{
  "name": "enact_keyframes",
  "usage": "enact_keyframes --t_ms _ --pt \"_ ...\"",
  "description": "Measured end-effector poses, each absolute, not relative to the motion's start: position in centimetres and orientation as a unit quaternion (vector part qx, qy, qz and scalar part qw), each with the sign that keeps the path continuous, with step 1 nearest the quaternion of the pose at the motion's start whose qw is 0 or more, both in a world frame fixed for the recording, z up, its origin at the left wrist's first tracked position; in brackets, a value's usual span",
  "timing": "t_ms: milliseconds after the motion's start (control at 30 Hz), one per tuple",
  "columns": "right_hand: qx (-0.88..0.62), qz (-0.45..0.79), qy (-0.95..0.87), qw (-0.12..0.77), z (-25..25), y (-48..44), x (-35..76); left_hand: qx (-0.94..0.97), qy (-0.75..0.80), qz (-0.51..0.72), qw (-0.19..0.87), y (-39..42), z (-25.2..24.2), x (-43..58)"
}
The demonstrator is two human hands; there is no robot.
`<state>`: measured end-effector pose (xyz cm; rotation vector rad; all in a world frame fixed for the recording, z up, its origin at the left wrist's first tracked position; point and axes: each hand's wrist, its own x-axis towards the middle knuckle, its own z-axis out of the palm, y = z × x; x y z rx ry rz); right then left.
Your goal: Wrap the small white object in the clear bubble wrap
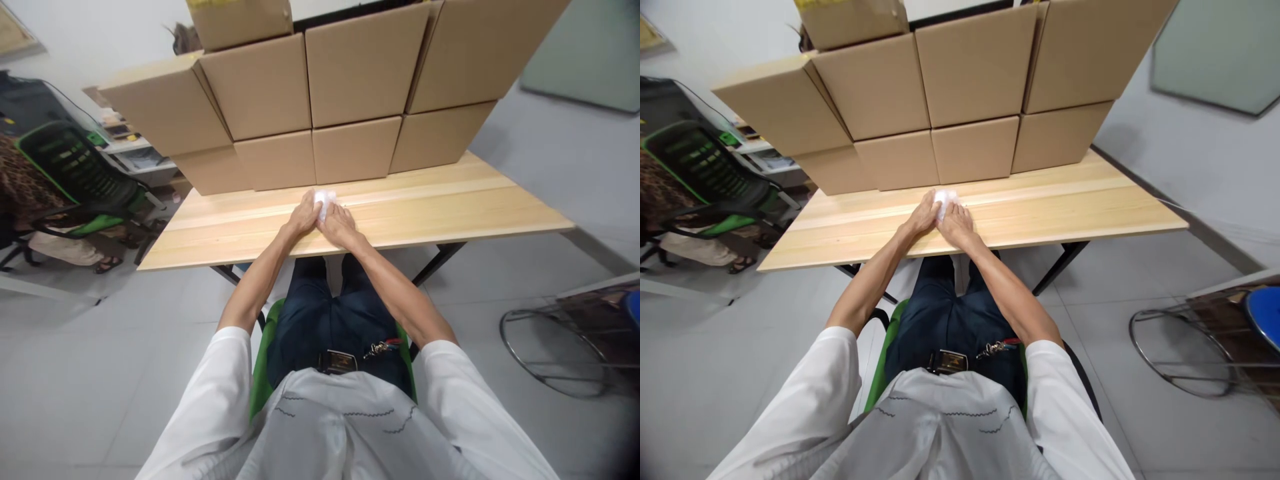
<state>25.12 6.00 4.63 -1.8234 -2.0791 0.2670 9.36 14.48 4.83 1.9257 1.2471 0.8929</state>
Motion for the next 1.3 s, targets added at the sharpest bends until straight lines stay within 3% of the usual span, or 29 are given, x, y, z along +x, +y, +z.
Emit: enact_keyframes --t_ms 200,467,600,800,967,1133,1300 --pt "-0.651 0.095 -0.727 0.198 4.4 5.2 26.9 0.720 0.483 0.348 0.356 14.1 4.5 9.5" --pt "-0.626 0.078 -0.721 0.286 1.2 4.2 31.9 0.485 0.466 0.628 0.392 14.3 5.8 7.8" --pt "-0.622 0.047 -0.699 0.349 0.6 2.0 33.9 0.445 0.484 0.675 0.335 13.9 7.4 5.7" --pt "-0.628 0.017 -0.668 0.399 0.2 0.2 35.0 0.641 0.440 0.578 0.248 14.7 8.9 6.5" --pt "-0.607 0.003 -0.677 0.416 -0.6 0.7 34.3 0.782 0.431 0.407 0.193 16.4 7.5 10.3" --pt "-0.602 -0.020 -0.682 0.415 -1.2 0.8 34.2 0.838 0.508 0.176 0.094 14.8 6.5 13.7" --pt "-0.606 0.005 -0.683 0.407 -0.9 0.8 34.2 0.858 0.508 0.078 0.002 11.9 7.8 16.0"
